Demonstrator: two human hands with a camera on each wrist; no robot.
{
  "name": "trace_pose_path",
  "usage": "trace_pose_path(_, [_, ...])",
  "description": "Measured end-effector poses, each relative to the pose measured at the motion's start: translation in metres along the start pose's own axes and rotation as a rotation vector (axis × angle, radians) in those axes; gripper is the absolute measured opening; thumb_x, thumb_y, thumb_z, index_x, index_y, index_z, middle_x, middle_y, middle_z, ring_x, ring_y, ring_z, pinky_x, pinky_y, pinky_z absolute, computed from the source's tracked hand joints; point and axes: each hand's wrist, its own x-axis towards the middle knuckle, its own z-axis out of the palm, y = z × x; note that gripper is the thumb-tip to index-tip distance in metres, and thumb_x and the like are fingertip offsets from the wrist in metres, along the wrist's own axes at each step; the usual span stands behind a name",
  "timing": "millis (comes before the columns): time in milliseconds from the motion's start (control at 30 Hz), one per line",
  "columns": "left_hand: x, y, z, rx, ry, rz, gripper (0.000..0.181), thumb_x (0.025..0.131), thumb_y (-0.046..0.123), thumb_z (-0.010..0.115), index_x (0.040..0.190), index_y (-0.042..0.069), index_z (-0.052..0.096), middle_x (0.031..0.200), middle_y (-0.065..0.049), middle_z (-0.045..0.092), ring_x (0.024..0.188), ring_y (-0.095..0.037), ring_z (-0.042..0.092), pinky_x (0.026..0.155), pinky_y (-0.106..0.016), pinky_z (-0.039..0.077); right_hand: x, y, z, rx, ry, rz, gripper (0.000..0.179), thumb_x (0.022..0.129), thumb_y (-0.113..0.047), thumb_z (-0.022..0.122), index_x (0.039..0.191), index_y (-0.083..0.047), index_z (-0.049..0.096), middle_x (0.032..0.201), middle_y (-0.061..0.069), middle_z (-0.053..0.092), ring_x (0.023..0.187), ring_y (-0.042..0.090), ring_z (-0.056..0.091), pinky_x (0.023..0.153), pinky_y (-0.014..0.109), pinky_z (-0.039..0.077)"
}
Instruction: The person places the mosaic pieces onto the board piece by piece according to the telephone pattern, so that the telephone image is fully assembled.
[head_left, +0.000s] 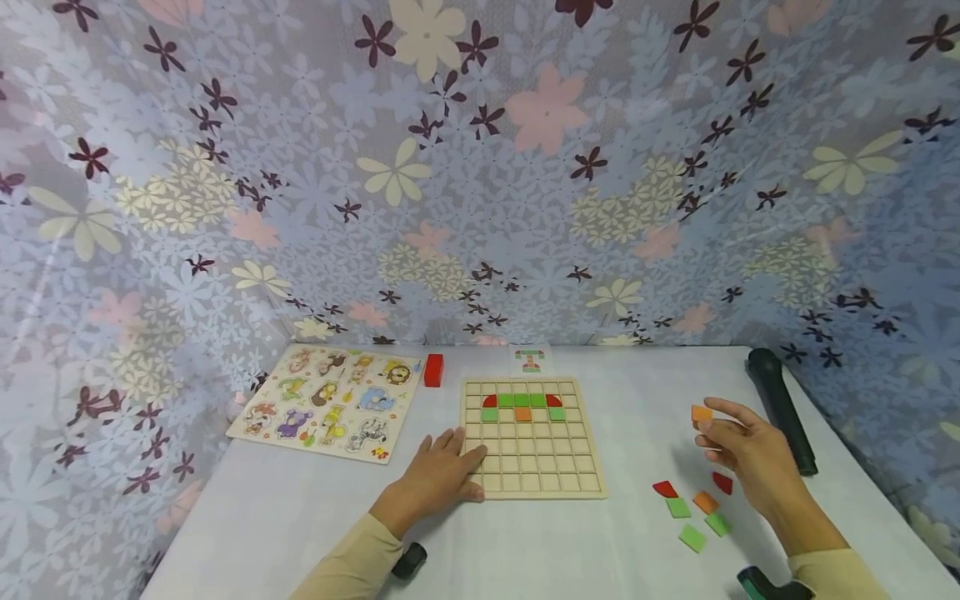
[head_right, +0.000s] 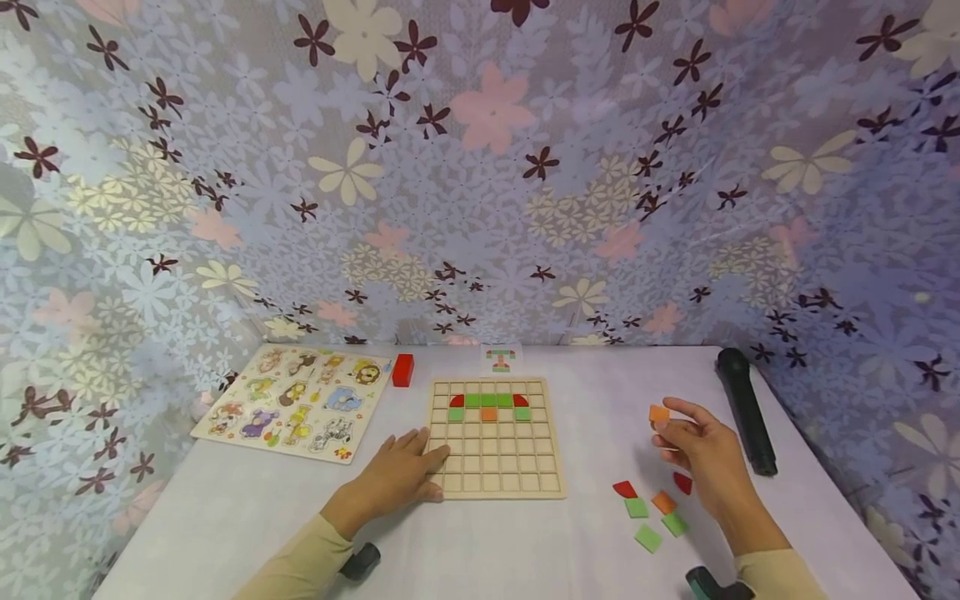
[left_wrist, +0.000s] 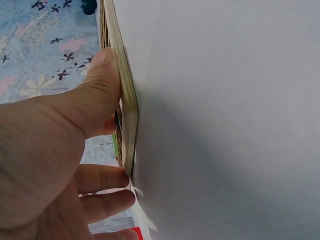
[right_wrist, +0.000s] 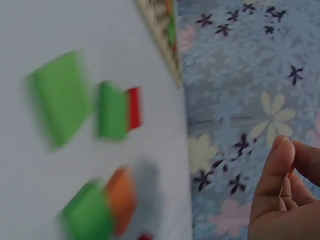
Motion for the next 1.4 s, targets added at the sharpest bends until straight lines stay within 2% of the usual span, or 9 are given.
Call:
trace_pose_path(100, [0.0,0.001,-0.001,0.003,-0.001,0.005,0.071,0.087,0.053,0.07,0.148,0.02,0.055,0.155,-0.026,0.043,0.144,-0.042,0.04,0.113,-0.064,0.034,0.011,-0.01,0.014,0.006,0.016,-0.025,0.035,0.096,-0.019,0.072,0.127,-0.023,0.057,0.099,-0.012,0.074,0.081,0.01,0.072,0.068,0.023,0.059])
trace_pose_path(267, [0.001,0.0,0.0,0.002,-0.008,-0.008,0.072,0.086,0.053,0.07,0.148,0.02,0.055,0.156,-0.026,0.042,0.145,-0.042,0.04,0.114,-0.064,0.033,0.03,-0.019,0.048,-0.081,-0.011,-0.025,0.037,0.095,-0.025,0.075,0.128,-0.021,0.059,0.098,-0.013,0.072,0.082,0.01,0.07,0.069,0.024,0.058])
trace_pose_path(500, [0.002,0.0,0.0,0.012,-0.011,-0.007,0.071,0.087,0.053,0.07,0.149,0.021,0.054,0.156,-0.025,0.042,0.145,-0.041,0.039,0.114,-0.064,0.033,0.051,-0.018,0.102,-0.168,-0.052,-0.029,0.04,0.093,-0.025,0.077,0.129,-0.015,0.062,0.098,-0.008,0.069,0.08,0.013,0.061,0.059,0.026,0.049])
trace_pose_path(733, [0.002,-0.001,0.002,0.015,-0.009,0.003,0.071,0.087,0.054,0.07,0.148,0.021,0.054,0.156,-0.025,0.042,0.144,-0.042,0.04,0.113,-0.065,0.034,0.064,-0.006,0.143,-0.207,-0.166,0.021,0.049,0.093,-0.013,0.073,0.137,0.0,0.057,0.095,-0.002,0.07,0.078,0.014,0.063,0.055,0.027,0.045])
trace_pose_path(867, [0.001,0.0,0.001,0.026,-0.001,0.009,0.071,0.087,0.054,0.07,0.148,0.021,0.054,0.155,-0.025,0.043,0.144,-0.042,0.041,0.112,-0.065,0.035,0.07,0.007,0.161,-0.241,-0.256,0.055,0.047,0.094,-0.009,0.069,0.137,0.002,0.055,0.092,0.007,0.07,0.073,0.02,0.056,0.055,0.032,0.038])
trace_pose_path(967, [0.001,0.0,0.001,0.04,0.005,0.01,0.071,0.086,0.054,0.07,0.147,0.021,0.055,0.154,-0.025,0.044,0.143,-0.042,0.042,0.111,-0.064,0.036,0.074,0.019,0.173,-0.305,-0.308,0.064,0.045,0.094,-0.01,0.07,0.134,0.002,0.056,0.094,0.011,0.07,0.075,0.022,0.056,0.059,0.033,0.042])
trace_pose_path(1133, [0.001,0.0,0.0,0.041,0.003,0.012,0.071,0.086,0.053,0.071,0.147,0.022,0.054,0.155,-0.025,0.044,0.143,-0.042,0.042,0.111,-0.064,0.037,0.075,0.035,0.189,-0.552,-0.358,-0.021,0.032,0.093,-0.009,0.07,0.123,0.0,0.065,0.095,0.008,0.067,0.081,0.021,0.063,0.07,0.033,0.052])
trace_pose_path(1267, [0.001,0.0,-0.001,0.033,0.001,0.012,0.07,0.086,0.053,0.071,0.147,0.022,0.055,0.155,-0.025,0.044,0.143,-0.042,0.042,0.111,-0.064,0.037,0.072,0.042,0.197,-0.712,-0.345,-0.085,0.024,0.09,-0.007,0.074,0.113,-0.004,0.069,0.088,0.004,0.065,0.076,0.017,0.058,0.067,0.032,0.049])
trace_pose_path(1400, [0.001,0.0,-0.001,0.036,0.005,0.012,0.07,0.086,0.053,0.071,0.146,0.022,0.056,0.154,-0.025,0.045,0.142,-0.042,0.043,0.111,-0.064,0.037,0.069,0.046,0.202,-0.768,-0.337,-0.116,0.023,0.087,-0.007,0.076,0.11,-0.006,0.071,0.086,0.002,0.064,0.075,0.016,0.056,0.067,0.033,0.048])
